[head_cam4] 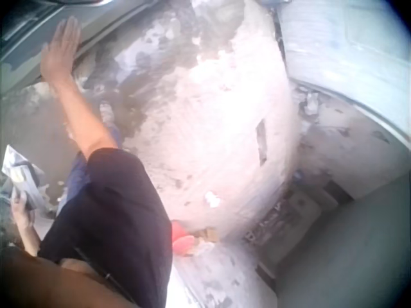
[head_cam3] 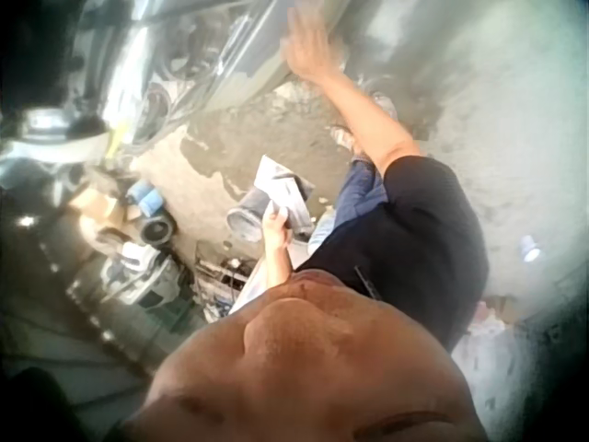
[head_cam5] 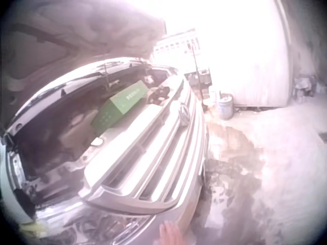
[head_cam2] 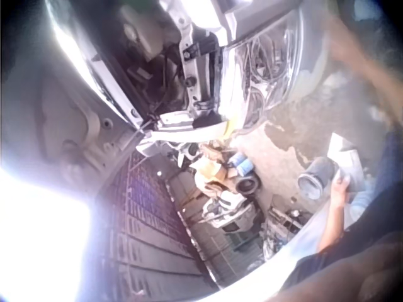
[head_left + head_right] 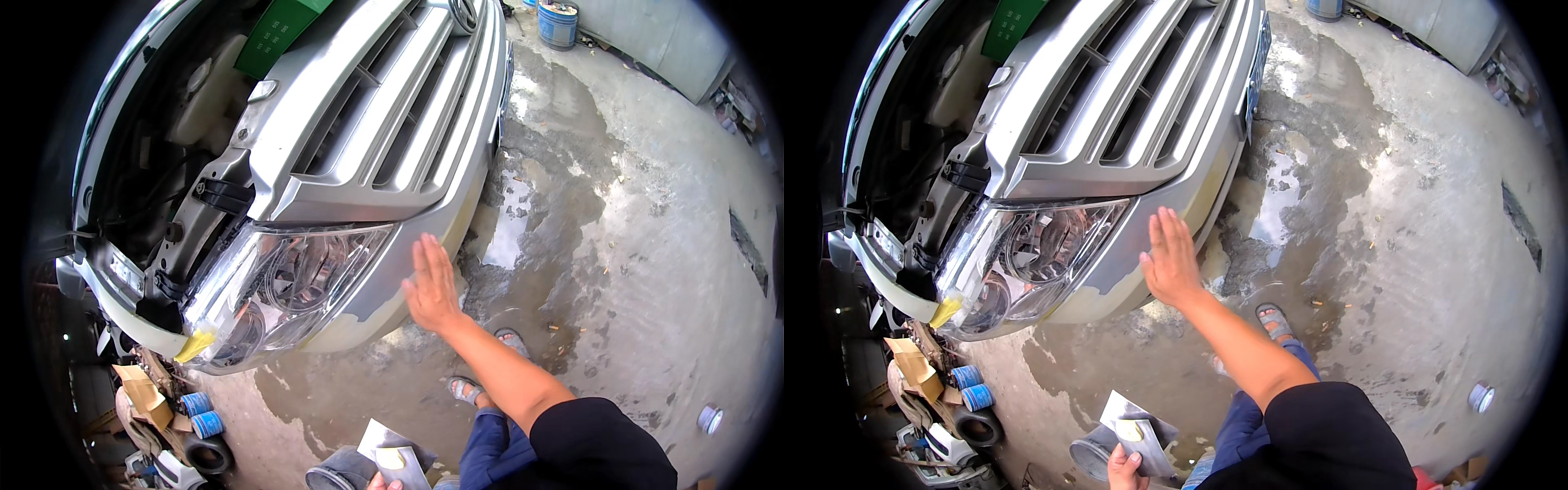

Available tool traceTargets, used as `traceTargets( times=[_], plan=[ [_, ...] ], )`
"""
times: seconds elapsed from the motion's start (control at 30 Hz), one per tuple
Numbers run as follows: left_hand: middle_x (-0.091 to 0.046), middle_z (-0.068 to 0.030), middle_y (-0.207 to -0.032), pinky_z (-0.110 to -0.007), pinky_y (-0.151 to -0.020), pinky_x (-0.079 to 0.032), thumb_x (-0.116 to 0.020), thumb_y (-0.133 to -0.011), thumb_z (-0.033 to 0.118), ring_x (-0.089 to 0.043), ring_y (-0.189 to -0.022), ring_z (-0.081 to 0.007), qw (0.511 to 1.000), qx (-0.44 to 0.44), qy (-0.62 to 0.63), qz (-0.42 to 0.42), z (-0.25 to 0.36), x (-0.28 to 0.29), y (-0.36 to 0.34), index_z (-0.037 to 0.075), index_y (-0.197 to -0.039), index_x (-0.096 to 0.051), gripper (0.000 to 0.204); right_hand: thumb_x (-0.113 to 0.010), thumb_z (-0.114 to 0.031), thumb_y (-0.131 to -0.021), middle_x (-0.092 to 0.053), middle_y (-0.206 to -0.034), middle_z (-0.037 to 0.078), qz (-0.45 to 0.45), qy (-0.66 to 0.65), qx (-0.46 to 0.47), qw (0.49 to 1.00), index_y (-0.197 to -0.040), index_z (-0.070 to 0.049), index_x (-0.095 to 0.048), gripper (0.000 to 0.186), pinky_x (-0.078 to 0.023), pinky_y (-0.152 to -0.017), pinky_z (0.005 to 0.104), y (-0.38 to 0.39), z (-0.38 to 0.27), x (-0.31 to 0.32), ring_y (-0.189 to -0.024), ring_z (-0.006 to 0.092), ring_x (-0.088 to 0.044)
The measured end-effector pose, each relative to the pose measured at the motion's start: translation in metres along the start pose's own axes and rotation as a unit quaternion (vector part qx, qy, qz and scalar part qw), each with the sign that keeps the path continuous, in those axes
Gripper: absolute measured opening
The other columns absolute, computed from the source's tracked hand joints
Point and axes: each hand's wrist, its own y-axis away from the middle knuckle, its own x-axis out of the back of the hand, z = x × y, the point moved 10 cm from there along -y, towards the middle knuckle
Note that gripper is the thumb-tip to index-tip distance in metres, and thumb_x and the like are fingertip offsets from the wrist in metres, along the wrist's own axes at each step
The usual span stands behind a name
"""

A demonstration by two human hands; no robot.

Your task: The person mixes a yellowish filler paste with a hardener on a metal putty knife and applies it to the front bumper and side fender of a silver pickup truck. The person uses a second putty knife to spread and smooth the filler on the vehicle's body panels.

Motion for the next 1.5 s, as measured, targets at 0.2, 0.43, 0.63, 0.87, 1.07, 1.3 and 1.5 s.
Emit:
traceTargets(
  times=[0.2,0.43,0.63,0.87,1.07,1.3,1.5],
  plan=[
    [-0.062,-0.0161,-0.119,-0.040,-0.094,-0.048,-0.061,-0.082,-0.001,-0.062,-0.107,-0.0270,0.995,-0.054,0.062,-0.054,-0.007,0.000,-0.013,-0.005,-0.129,-0.049,0.049,-0.043,-0.043,-0.095,-0.009,-0.155,0.025,-0.017,0.009,-0.044,0.999,-0.147,0.006,-0.017,0.076,-0.004,-0.116,0.0508,-0.020,-0.018,-0.027,-0.145,0.0384,-0.005],
    [-0.062,-0.0027,-0.080,-0.022,-0.027,-0.026,-0.061,-0.088,0.010,-0.044,-0.037,-0.0089,1.000,0.025,-0.001,0.010,-0.008,0.003,-0.009,0.006,-0.131,-0.050,0.044,-0.040,-0.050,-0.095,-0.009,-0.154,0.027,-0.043,0.036,-0.066,0.996,-0.144,0.012,-0.014,0.083,-0.004,-0.116,0.0523,-0.027,-0.020,-0.026,-0.144,0.0406,-0.006],
    [-0.064,-0.0053,-0.088,-0.022,-0.029,-0.030,-0.061,-0.088,0.009,-0.050,-0.044,-0.0101,0.999,0.001,0.016,0.031,-0.015,0.009,-0.023,0.005,-0.131,-0.050,0.045,-0.044,-0.052,-0.093,-0.012,-0.153,0.027,-0.010,0.013,-0.048,0.999,-0.143,0.013,-0.020,0.085,-0.005,-0.116,0.0518,-0.019,-0.033,-0.024,-0.144,0.0394,-0.009],
    [-0.064,-0.0079,-0.105,-0.025,-0.056,-0.049,-0.064,-0.086,0.009,-0.063,-0.077,-0.0154,0.997,0.062,-0.002,-0.037,-0.001,-0.012,-0.027,0.001,-0.132,-0.048,0.049,-0.046,-0.047,-0.094,-0.022,-0.152,0.019,0.063,0.014,-0.036,0.997,-0.147,0.000,-0.026,0.073,-0.011,-0.116,0.0499,-0.033,0.013,-0.012,-0.144,0.0353,-0.017],
    [-0.061,-0.0082,-0.114,-0.032,-0.088,-0.049,-0.064,-0.085,0.005,-0.060,-0.100,-0.0190,0.998,0.060,0.009,-0.021,-0.012,-0.008,-0.036,-0.002,-0.133,-0.046,0.052,-0.035,-0.046,-0.099,-0.015,-0.157,0.015,0.095,-0.012,-0.029,0.995,-0.150,-0.003,-0.020,0.068,-0.003,-0.116,0.0475,-0.031,0.068,-0.012,-0.146,0.0309,-0.012],
    [-0.058,0.0008,-0.085,-0.023,-0.056,-0.045,-0.061,-0.086,0.005,-0.055,-0.067,-0.0088,0.996,0.076,-0.034,0.018,-0.017,-0.008,-0.044,0.003,-0.127,-0.051,0.043,-0.032,-0.036,-0.101,-0.010,-0.158,0.018,0.182,-0.109,-0.132,0.968,-0.149,0.001,-0.016,0.063,-0.003,-0.117,0.0447,-0.040,0.112,-0.013,-0.146,0.0330,-0.006],
    [-0.048,0.0059,-0.066,-0.021,-0.029,-0.021,-0.060,-0.088,0.007,-0.034,-0.037,-0.0042,0.999,0.023,-0.033,0.025,-0.041,0.016,-0.054,0.007,-0.125,-0.051,0.038,-0.026,-0.044,-0.102,-0.007,-0.158,0.018,0.204,-0.263,-0.250,0.909,-0.149,0.004,-0.011,0.069,-0.004,-0.118,0.0365,-0.073,0.214,-0.012,-0.147,0.0293,-0.003]
  ],
)
